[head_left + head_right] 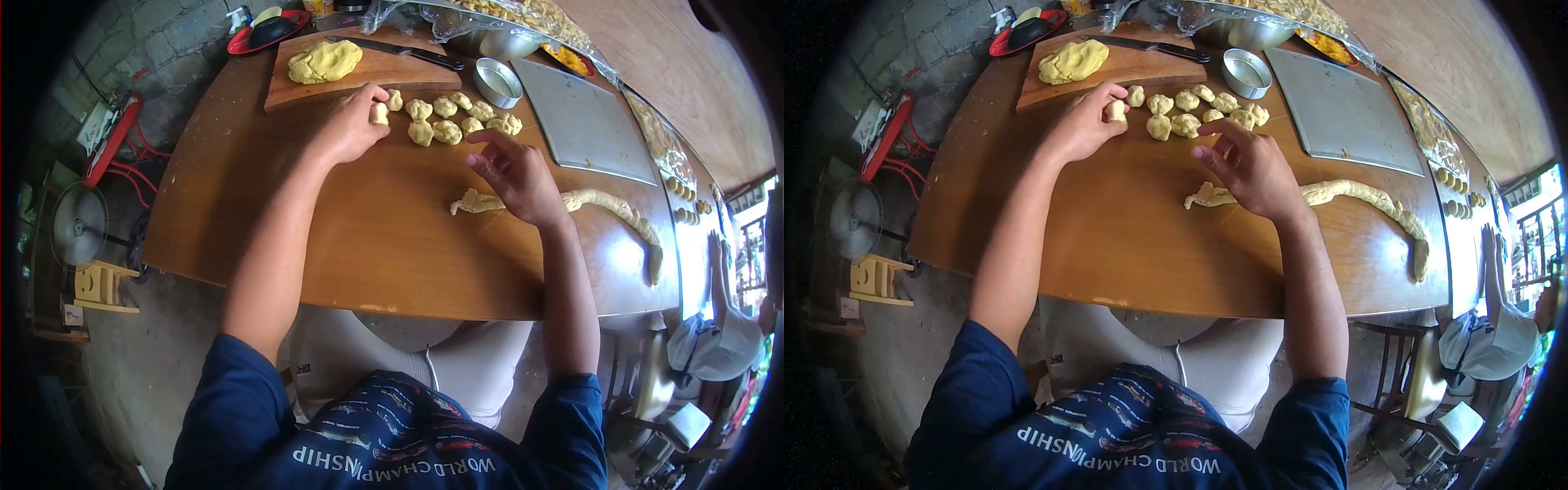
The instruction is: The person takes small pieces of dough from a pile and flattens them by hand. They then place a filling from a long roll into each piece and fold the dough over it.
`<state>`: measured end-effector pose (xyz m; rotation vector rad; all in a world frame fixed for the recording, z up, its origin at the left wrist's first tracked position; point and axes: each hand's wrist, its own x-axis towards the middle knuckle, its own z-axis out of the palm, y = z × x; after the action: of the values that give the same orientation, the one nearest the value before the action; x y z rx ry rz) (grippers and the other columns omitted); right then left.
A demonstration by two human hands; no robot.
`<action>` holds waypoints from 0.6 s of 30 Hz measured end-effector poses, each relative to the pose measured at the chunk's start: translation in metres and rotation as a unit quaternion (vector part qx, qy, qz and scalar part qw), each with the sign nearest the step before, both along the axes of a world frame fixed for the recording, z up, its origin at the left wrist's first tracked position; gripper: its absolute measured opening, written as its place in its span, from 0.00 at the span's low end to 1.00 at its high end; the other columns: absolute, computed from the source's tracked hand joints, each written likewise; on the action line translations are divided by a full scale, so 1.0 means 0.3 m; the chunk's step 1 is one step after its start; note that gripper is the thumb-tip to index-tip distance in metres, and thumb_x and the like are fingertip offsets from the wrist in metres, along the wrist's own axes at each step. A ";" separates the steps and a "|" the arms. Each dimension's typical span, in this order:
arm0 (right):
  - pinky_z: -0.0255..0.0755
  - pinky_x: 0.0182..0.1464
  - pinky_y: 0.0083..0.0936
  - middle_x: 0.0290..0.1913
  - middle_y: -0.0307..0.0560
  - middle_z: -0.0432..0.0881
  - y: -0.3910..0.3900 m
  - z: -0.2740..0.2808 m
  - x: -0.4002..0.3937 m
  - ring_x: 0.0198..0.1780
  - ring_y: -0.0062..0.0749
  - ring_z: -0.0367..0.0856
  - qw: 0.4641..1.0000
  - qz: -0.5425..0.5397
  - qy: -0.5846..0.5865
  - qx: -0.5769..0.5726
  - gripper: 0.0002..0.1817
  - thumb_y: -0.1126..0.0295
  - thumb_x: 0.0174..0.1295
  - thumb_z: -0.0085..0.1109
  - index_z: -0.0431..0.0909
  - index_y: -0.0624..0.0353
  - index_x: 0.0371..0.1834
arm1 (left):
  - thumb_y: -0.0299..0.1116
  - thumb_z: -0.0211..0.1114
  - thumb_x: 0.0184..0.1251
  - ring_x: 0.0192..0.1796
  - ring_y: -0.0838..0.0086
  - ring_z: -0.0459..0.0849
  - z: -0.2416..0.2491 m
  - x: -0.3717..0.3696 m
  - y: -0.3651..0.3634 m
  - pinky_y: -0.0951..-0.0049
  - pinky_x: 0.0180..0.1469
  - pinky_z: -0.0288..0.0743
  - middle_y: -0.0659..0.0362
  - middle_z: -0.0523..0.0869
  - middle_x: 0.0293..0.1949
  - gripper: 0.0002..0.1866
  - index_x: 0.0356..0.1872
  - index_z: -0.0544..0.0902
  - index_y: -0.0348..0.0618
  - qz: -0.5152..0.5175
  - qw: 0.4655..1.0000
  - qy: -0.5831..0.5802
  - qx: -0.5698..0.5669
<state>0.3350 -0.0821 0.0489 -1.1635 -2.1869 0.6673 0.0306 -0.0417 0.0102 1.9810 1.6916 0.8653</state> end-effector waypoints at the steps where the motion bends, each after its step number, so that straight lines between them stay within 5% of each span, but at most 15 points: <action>1: 0.82 0.40 0.35 0.32 0.48 0.90 -0.003 0.000 -0.003 0.33 0.33 0.90 1.000 0.001 -0.006 -0.002 0.19 0.56 0.76 0.71 0.86 0.59 0.58 | 0.30 0.74 0.71 0.56 0.65 0.90 0.013 0.003 -0.005 0.61 0.61 0.83 0.53 0.92 0.54 0.23 0.65 0.81 0.41 0.004 1.000 0.000 0.000; 7: 0.82 0.41 0.35 0.32 0.48 0.90 -0.005 0.010 0.001 0.33 0.34 0.89 1.000 -0.001 -0.008 -0.007 0.19 0.56 0.76 0.71 0.86 0.60 0.57 | 0.32 0.79 0.68 0.43 0.71 0.87 0.040 0.029 0.015 0.61 0.47 0.79 0.58 0.94 0.48 0.17 0.53 0.86 0.37 -0.024 0.996 -0.003 -0.086; 10: 0.82 0.41 0.35 0.32 0.48 0.90 0.004 0.000 0.008 0.34 0.34 0.89 1.000 -0.010 -0.013 0.004 0.19 0.55 0.76 0.71 0.87 0.60 0.56 | 0.33 0.79 0.68 0.41 0.73 0.85 -0.003 0.031 0.024 0.64 0.46 0.80 0.58 0.93 0.46 0.16 0.52 0.89 0.39 -0.035 0.996 0.083 -0.003; 12: 0.82 0.41 0.35 0.32 0.48 0.90 0.010 0.004 0.018 0.34 0.34 0.89 1.000 -0.019 -0.018 0.009 0.19 0.55 0.76 0.71 0.87 0.60 0.56 | 0.34 0.78 0.69 0.41 0.71 0.86 -0.075 0.027 0.034 0.63 0.45 0.81 0.57 0.93 0.46 0.13 0.51 0.91 0.41 -0.033 0.979 0.019 0.202; 15: 0.82 0.40 0.34 0.32 0.48 0.90 0.004 0.000 0.021 0.33 0.34 0.89 1.000 -0.017 -0.007 0.003 0.19 0.55 0.76 0.71 0.87 0.60 0.55 | 0.35 0.77 0.71 0.43 0.69 0.87 0.031 0.022 -0.019 0.63 0.46 0.82 0.57 0.93 0.46 0.14 0.53 0.92 0.44 -0.048 0.996 -0.020 0.067; 18: 0.82 0.40 0.34 0.32 0.48 0.90 0.003 0.002 0.008 0.34 0.33 0.89 1.000 -0.003 -0.001 -0.008 0.19 0.55 0.75 0.72 0.88 0.59 0.55 | 0.33 0.76 0.72 0.43 0.72 0.87 0.000 -0.003 0.014 0.66 0.47 0.82 0.59 0.92 0.44 0.14 0.56 0.91 0.45 -0.050 0.997 0.021 0.052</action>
<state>0.3374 -0.0812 0.0494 -1.1781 -2.1821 0.6826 0.0298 -0.0376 0.0103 2.1480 1.5844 0.8986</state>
